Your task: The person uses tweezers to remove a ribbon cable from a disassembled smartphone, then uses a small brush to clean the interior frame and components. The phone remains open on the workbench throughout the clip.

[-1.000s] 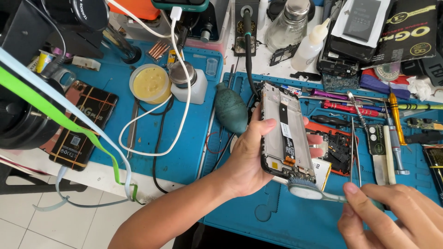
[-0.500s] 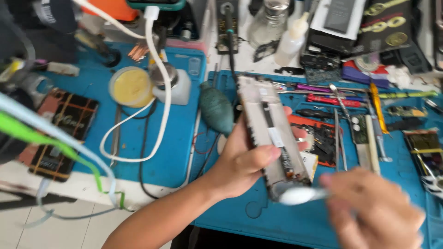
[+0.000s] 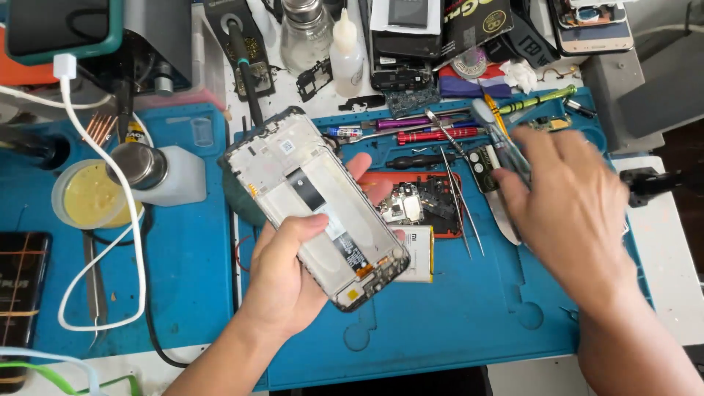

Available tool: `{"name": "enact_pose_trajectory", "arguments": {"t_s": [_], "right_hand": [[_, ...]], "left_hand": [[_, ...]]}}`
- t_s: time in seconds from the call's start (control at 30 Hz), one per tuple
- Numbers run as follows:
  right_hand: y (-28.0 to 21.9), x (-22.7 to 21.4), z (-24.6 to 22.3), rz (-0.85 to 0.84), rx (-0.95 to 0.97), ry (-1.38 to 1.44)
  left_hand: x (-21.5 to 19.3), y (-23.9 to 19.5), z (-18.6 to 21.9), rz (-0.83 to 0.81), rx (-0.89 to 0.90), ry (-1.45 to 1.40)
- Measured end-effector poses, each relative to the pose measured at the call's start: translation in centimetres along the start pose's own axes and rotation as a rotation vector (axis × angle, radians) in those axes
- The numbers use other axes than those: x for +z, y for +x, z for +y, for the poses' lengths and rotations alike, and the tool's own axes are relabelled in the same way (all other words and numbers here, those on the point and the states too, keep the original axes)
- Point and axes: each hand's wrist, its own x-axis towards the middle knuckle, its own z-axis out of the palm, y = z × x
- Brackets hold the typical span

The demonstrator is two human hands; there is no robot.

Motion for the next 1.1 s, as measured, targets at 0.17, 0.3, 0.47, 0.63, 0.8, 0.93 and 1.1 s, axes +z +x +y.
{"name": "enact_pose_trajectory", "arguments": {"t_s": [0.17,0.3,0.47,0.63,0.8,0.93,1.1], "right_hand": [[1.1,-1.6,-2.4,-0.577,0.095,0.352],[1.3,-0.8,-2.2,-0.664,0.077,0.36],[1.2,-1.7,-1.1,-0.575,0.177,0.588],[-1.2,-1.8,0.4,-0.235,0.101,1.563],[-3.8,-3.6,-1.5,-0.164,-0.165,2.01],[-4.9,-4.8,-4.5,-0.135,-0.06,1.95],[-5.4,-3.8,-4.5,-0.237,-0.013,1.808]], "left_hand": [[0.3,-0.2,0.6,-0.034,-0.054,-0.02],[0.5,-0.5,0.9,-0.114,-0.059,-0.022],[1.0,-0.8,1.0,-0.114,-0.102,-0.094],[0.8,-0.8,1.0,-0.147,-0.133,-0.211],[0.9,-0.8,0.8,-0.102,-0.126,-0.241],[0.5,-0.7,0.6,-0.113,-0.124,-0.318],[1.0,-0.5,0.5,0.003,-0.121,-0.138]]}}
